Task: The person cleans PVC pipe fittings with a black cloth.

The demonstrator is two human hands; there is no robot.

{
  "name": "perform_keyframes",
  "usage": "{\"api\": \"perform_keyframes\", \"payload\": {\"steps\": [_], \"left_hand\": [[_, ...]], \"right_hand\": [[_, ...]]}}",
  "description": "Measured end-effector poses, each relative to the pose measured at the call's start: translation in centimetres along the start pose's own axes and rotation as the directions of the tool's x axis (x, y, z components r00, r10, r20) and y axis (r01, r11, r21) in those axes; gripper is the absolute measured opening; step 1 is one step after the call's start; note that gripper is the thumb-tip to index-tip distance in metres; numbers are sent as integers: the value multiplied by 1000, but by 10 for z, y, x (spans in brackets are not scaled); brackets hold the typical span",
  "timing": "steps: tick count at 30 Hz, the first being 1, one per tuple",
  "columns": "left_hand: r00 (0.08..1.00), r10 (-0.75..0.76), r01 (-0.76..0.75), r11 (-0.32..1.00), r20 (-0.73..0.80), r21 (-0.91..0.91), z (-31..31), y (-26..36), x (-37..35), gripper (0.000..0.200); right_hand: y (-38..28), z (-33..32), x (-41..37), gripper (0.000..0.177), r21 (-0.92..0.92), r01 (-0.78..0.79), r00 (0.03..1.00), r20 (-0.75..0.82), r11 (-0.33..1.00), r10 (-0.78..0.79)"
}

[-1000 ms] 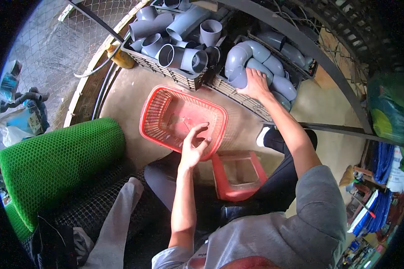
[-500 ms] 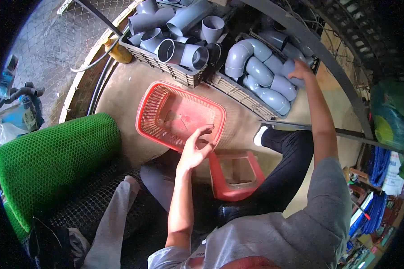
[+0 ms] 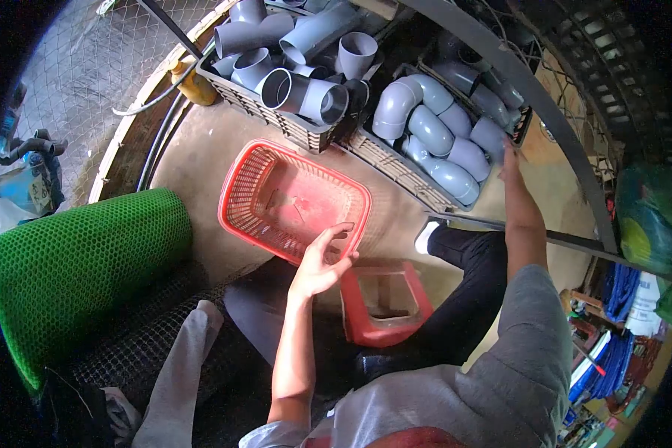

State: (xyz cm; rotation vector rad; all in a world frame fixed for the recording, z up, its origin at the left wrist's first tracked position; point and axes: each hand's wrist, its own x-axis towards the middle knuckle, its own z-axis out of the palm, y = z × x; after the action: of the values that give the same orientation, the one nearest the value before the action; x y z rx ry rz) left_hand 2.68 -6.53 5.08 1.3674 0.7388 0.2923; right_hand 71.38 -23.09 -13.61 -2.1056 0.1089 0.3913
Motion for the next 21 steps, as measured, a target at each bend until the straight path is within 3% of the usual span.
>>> {"api": "perform_keyframes", "payload": {"steps": [1,3,4,6,9,10,11,13,15,16,17,18,19,21], "left_hand": [[1000,0,0,1000,-3,-3,1,-2,2,58],[1000,10,-11,999,5,46,0,-4,2,58],[1000,7,-7,999,6,47,0,-4,2,58],[999,25,-26,999,23,45,3,2,4,57],[998,34,-40,991,50,125,4,9,4,55],[998,33,-39,991,49,126,4,9,3,55],[997,40,-47,990,60,132,4,10,3,55],[997,45,-55,988,68,141,2,7,4,55],[988,148,-154,957,45,244,1,-2,4,56],[988,147,-151,957,38,247,0,0,4,56],[991,131,-135,963,33,232,0,2,4,56],[993,114,-117,969,26,219,-1,4,4,56],[994,111,-111,968,12,227,-2,6,4,56],[997,80,-81,981,9,177,-1,8,2,56]], "right_hand": [[-5,-1,-14,94,-3,2,1000,2,1000,-2],[-13,3,-51,94,103,-214,977,49,972,210],[-16,6,-53,94,102,-217,976,49,971,213],[-18,5,-52,98,114,-266,948,212,957,238],[-59,19,-103,100,130,-203,967,184,971,177],[-14,15,-46,100,131,-204,966,185,970,178],[32,-6,23,101,120,-239,914,364,963,182],[96,-36,161,102,80,-303,714,679,950,171],[90,-43,187,103,11,-346,405,903,938,139],[117,34,137,103,9,-346,398,907,938,138],[66,32,70,103,-30,-201,896,398,979,196],[8,40,2,103,-156,-111,953,-298,982,61],[-19,44,-45,103,-154,-109,957,-282,982,62],[-46,48,-104,98,-152,84,945,-300,985,-127]]}}
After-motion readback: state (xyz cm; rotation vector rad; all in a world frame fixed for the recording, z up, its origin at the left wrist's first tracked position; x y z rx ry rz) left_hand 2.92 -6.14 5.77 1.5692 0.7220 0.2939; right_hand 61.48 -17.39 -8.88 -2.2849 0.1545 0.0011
